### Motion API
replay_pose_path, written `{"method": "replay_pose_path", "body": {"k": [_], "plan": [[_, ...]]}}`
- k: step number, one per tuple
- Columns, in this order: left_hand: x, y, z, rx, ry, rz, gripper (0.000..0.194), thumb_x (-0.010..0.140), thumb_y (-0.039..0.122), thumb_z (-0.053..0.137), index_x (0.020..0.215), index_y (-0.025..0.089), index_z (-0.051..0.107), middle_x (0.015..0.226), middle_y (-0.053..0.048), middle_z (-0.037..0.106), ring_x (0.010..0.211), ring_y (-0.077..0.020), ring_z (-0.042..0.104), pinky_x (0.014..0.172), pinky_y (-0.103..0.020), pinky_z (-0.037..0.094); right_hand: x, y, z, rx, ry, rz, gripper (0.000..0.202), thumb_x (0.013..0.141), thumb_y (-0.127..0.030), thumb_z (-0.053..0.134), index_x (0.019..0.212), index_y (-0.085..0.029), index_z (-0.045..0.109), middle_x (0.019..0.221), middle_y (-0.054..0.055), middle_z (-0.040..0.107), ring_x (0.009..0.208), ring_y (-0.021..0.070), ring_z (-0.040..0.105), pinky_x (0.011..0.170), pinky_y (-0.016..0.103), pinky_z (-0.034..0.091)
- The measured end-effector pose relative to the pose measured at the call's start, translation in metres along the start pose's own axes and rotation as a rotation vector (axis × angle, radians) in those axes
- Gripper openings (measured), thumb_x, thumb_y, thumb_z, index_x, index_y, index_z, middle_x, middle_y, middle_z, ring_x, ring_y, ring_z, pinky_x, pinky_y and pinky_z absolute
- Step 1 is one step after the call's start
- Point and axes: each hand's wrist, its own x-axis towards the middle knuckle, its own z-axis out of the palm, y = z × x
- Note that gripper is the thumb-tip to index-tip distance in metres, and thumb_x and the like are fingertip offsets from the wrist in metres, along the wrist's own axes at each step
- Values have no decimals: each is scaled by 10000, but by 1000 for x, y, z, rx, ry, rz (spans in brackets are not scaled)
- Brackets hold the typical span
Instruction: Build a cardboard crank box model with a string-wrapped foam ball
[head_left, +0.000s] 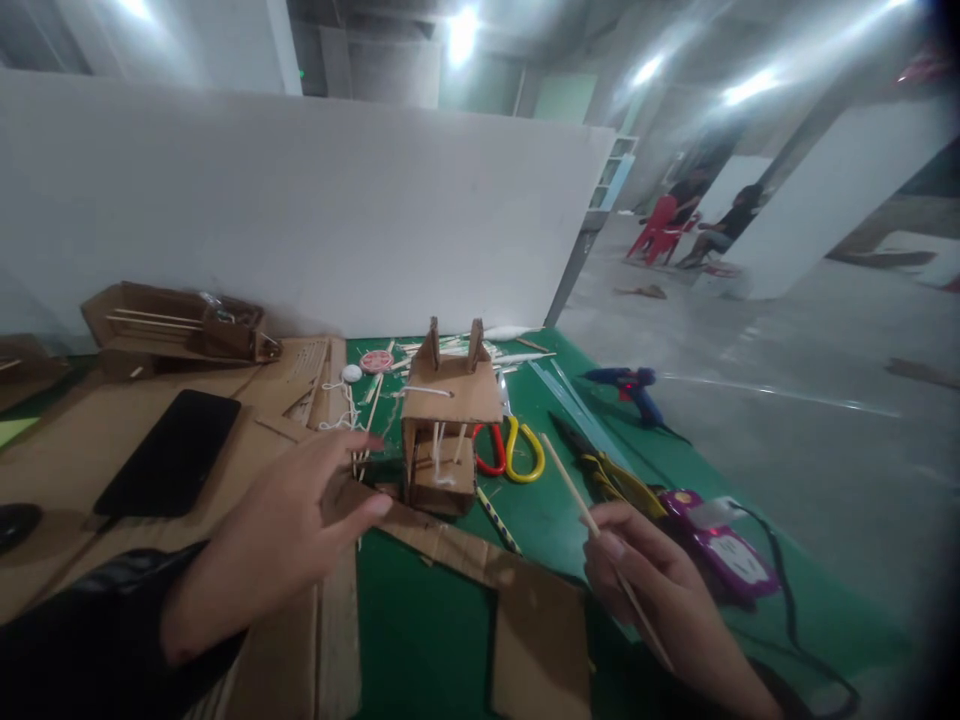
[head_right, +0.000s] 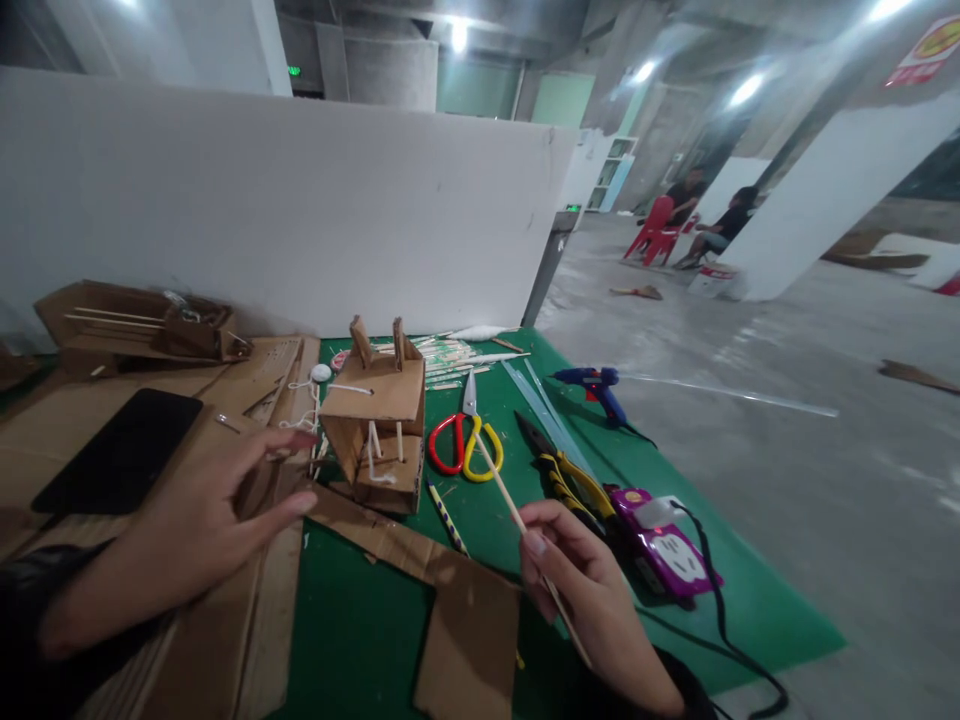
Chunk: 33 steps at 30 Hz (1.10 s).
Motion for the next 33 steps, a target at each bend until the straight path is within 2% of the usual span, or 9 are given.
{"method": "replay_pose_path", "body": {"k": [2, 4, 8, 15, 20, 27, 29, 33], "plan": [[-9, -5, -4, -7, 4, 61, 194, 894, 436, 569, 980, 276, 637, 1019, -10, 711, 970, -225, 659, 844, -348, 502, 2, 2, 1, -16, -9, 1, 229, 829, -420, 699, 926, -234, 607, 555, -74, 421, 442, 42, 345, 402, 139, 265], [-16, -9, -6, -37, 8, 89, 175, 907, 419, 560, 876, 272, 649, 893, 15, 717, 856, -187, 668, 772, -295, 493, 3, 3, 2, -47, -20, 5, 220, 844, -417, 683, 935, -231, 609, 549, -75, 422, 436, 41, 346, 402, 141, 263], [-26, -17, -6, -41, 48, 18, 223, 915, 452, 535, 898, 259, 644, 858, 12, 711, 812, -176, 661, 739, -272, 474, 3, 4, 0, -122, -27, 8, 243, 858, -438, 660, 958, -222, 610, 567, -66, 452, 451, 52, 360, 408, 153, 273], [-34, -33, 1, -62, 26, -37, 310, 963, 442, 426, 926, 251, 667, 896, 7, 729, 841, -168, 674, 777, -244, 484, 2, 0, 5, -320, -69, 16, 361, 860, -501, 628, 1037, -186, 615, 602, -38, 516, 477, 74, 414, 445, 192, 292], [-35, -37, 10, -123, 33, -105, 275, 898, 491, 541, 966, 290, 716, 984, 13, 764, 930, -196, 697, 837, -263, 508, 0, -4, 17, -351, -60, 47, 377, 816, -498, 674, 1026, -186, 640, 632, -35, 512, 486, 79, 401, 456, 207, 288], [-35, -43, 22, -236, -31, -301, 322, 818, 535, 624, 791, 227, 717, 819, -20, 774, 773, -219, 715, 641, -261, 540, -1, -4, 22, -414, -32, -22, 241, 785, -427, 728, 823, -208, 636, 663, -38, 498, 551, 88, 396, 486, 200, 303], [-34, -43, 24, -267, -46, -305, 313, 829, 514, 621, 804, 218, 719, 829, -26, 776, 791, -219, 717, 659, -262, 549, 0, -5, 22, -474, -59, -51, 225, 808, -428, 702, 829, -208, 658, 656, -34, 489, 554, 94, 407, 488, 206, 311], [-34, -42, 27, -336, -83, -274, 331, 887, 495, 547, 929, 235, 748, 969, -32, 780, 928, -234, 719, 800, -297, 564, 1, -6, 20, -536, -135, -72, 270, 856, -459, 629, 833, -196, 686, 653, -19, 495, 536, 101, 425, 473, 218, 322]]}}
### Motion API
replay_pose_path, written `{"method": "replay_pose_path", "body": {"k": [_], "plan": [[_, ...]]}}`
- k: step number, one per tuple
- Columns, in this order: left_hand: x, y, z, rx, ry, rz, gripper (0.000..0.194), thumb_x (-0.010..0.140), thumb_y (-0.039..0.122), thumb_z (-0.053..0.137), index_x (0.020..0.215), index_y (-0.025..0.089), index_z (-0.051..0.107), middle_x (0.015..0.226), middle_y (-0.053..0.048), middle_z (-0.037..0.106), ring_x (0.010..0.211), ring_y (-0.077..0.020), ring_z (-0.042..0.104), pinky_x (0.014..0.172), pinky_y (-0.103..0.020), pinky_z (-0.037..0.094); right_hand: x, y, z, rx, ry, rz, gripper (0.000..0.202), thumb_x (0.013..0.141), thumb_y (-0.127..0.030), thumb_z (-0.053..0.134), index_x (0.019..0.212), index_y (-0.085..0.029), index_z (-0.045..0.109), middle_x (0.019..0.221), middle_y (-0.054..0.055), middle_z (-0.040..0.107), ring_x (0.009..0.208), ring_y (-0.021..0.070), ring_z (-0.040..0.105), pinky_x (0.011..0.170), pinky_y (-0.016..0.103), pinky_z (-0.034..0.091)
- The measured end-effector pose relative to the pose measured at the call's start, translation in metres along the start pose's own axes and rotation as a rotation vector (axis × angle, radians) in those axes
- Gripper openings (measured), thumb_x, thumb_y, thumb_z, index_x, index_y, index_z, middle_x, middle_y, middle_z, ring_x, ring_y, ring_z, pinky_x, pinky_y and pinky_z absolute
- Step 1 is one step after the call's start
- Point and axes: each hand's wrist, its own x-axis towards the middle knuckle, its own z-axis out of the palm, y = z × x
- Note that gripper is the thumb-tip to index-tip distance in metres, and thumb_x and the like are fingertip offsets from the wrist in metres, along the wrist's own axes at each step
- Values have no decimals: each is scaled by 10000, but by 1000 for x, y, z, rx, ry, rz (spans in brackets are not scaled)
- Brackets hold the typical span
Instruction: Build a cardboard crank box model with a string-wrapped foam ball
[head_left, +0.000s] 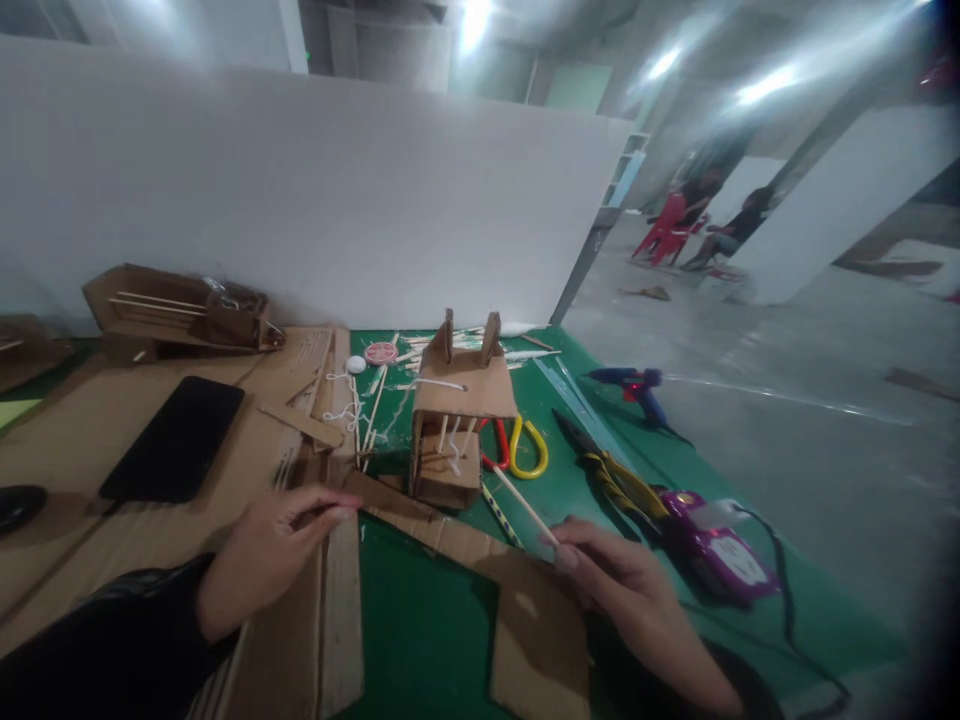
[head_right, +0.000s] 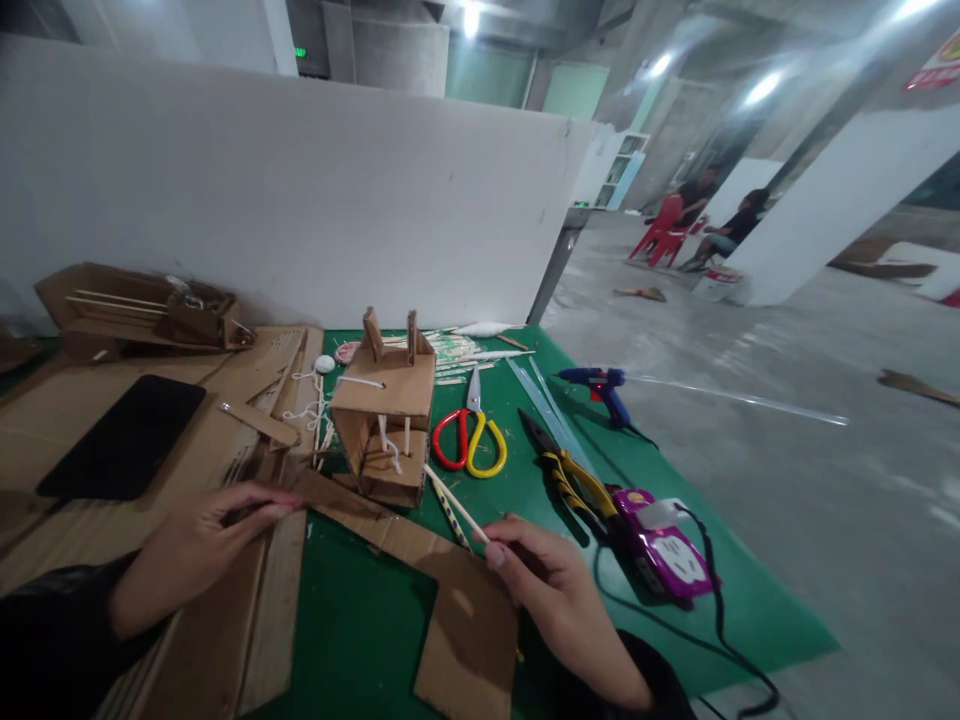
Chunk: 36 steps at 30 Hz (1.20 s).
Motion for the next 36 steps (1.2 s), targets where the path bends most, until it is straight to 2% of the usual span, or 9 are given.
{"method": "replay_pose_path", "body": {"k": [4, 9, 11, 14, 17, 20, 29, 33, 36], "plan": [[-1, -3, 2, -29, 18, 32, 353, 932, 470, 481, 1015, 232, 729, 1022, -26, 770, 965, -207, 711, 862, -275, 546, 1, 3, 0, -15, -3, -1, 308, 892, -473, 571, 853, -188, 681, 655, -14, 515, 512, 96, 431, 459, 216, 332], [-3, -2, 0, 50, 46, 44, 330, 894, 495, 534, 882, 250, 756, 884, -6, 785, 830, -205, 726, 753, -260, 554, 6, 6, 2, -160, 276, -54, 271, 876, -451, 600, 942, -194, 657, 662, -7, 559, 537, 120, 468, 475, 225, 379], [-5, 0, -1, 51, 28, 38, 308, 864, 505, 578, 822, 259, 758, 845, 2, 785, 793, -204, 727, 719, -259, 548, 9, 4, 1, -269, 319, -112, 242, 881, -430, 597, 922, -199, 657, 727, 18, 613, 602, 148, 526, 515, 239, 419], [-8, 1, 0, 27, 31, 24, 290, 814, 495, 652, 707, 235, 720, 787, -2, 777, 746, -198, 718, 691, -263, 536, 12, 0, -2, -450, 191, -247, 200, 912, -380, 565, 930, -211, 672, 829, 54, 661, 720, 194, 601, 611, 273, 476], [-10, -2, 3, 62, 137, 71, 339, 765, 479, 705, 595, 201, 611, 646, 4, 707, 636, -170, 656, 614, -254, 501, 13, -3, -6, -573, 56, -357, 201, 950, -321, 514, 993, -218, 681, 895, 81, 667, 788, 212, 632, 699, 308, 501], [-10, -5, 5, 115, 198, 128, 346, 762, 469, 713, 601, 194, 578, 611, 21, 635, 594, -142, 592, 577, -241, 462, 14, -4, -9, -665, 58, -406, 218, 965, -288, 494, 1061, -228, 680, 937, 89, 661, 806, 209, 639, 724, 321, 500], [-5, -13, 3, 96, 80, 283, 204, 874, 405, 630, 928, 269, 773, 855, -37, 752, 786, -186, 627, 735, -299, 501, 23, -22, -12, -838, 72, -474, 219, 954, -276, 521, 1081, -238, 696, 936, 64, 666, 814, 197, 656, 716, 294, 489], [-3, -18, 6, 88, 81, 200, 296, 882, 415, 608, 1119, 268, 707, 925, -43, 752, 874, -206, 653, 813, -323, 514, 29, -30, -12, -889, 83, -509, 217, 949, -290, 523, 1036, -235, 714, 882, 61, 684, 780, 202, 669, 687, 292, 491], [-5, -9, 6, 1, 72, 120, 298, 861, 421, 627, 1098, 252, 689, 926, -33, 746, 880, -204, 662, 831, -331, 520, 33, -30, -12, -911, 84, -528, 238, 958, -291, 503, 1045, -222, 714, 900, 75, 689, 789, 206, 672, 698, 299, 494]]}}
